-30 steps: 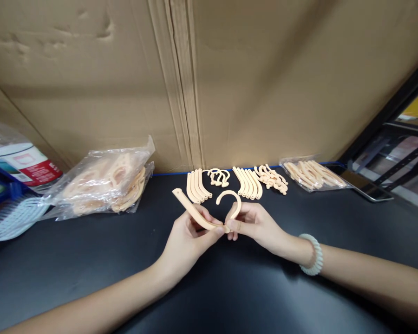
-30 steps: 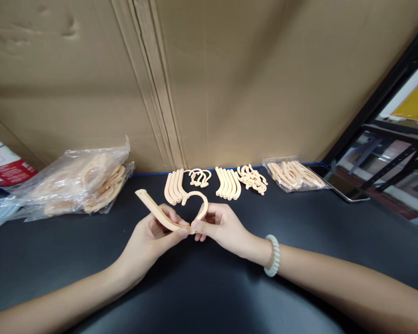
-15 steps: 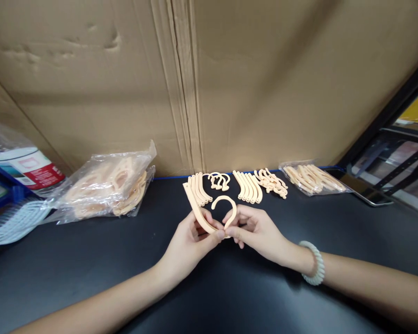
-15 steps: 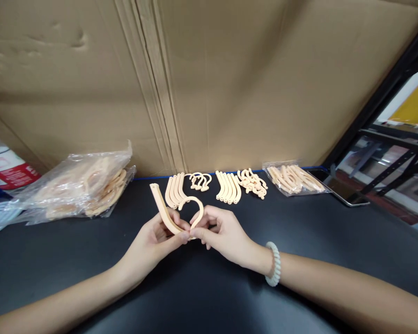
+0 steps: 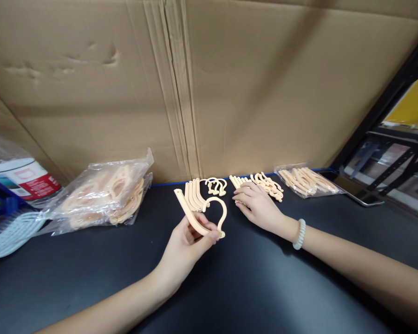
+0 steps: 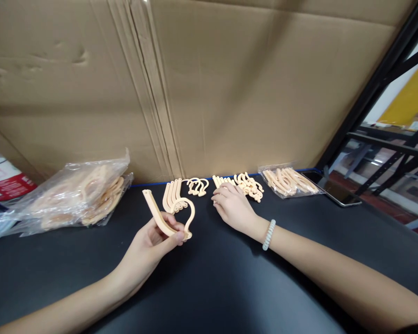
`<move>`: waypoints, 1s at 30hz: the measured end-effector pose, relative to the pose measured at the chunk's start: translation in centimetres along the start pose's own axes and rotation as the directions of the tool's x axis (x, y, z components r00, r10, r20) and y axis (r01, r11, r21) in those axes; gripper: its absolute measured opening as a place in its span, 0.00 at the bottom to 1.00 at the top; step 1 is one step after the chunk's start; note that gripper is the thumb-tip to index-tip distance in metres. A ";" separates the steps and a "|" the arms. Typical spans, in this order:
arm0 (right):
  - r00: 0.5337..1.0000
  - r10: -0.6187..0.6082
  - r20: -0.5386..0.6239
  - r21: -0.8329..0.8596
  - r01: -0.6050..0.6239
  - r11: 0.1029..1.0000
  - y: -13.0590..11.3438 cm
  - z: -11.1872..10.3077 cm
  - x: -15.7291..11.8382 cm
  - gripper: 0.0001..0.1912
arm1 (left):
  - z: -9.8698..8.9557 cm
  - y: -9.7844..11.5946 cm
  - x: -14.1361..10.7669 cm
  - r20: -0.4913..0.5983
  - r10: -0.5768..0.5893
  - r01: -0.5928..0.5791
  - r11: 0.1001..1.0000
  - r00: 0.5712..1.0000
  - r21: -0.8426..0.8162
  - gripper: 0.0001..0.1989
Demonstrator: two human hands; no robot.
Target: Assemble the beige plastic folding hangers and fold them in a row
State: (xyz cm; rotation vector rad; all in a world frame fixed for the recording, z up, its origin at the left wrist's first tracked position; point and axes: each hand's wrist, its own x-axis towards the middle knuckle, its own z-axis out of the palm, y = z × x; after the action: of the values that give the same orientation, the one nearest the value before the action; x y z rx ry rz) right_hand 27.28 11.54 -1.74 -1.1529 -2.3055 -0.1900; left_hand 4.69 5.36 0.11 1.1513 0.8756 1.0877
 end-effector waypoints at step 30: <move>0.761 0.609 0.226 0.953 -0.301 0.022 -7.0 -0.8 -1.8 0.28 | 0.0 -0.1 0.0 0.012 0.039 -0.039 0.999 0.999 -0.016 0.18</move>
State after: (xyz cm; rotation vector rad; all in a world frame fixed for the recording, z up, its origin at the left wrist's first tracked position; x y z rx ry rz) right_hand 23.09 5.65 -1.21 -0.9315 -1.1067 1.2057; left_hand 4.72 5.30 -0.02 1.1645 0.8366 1.1163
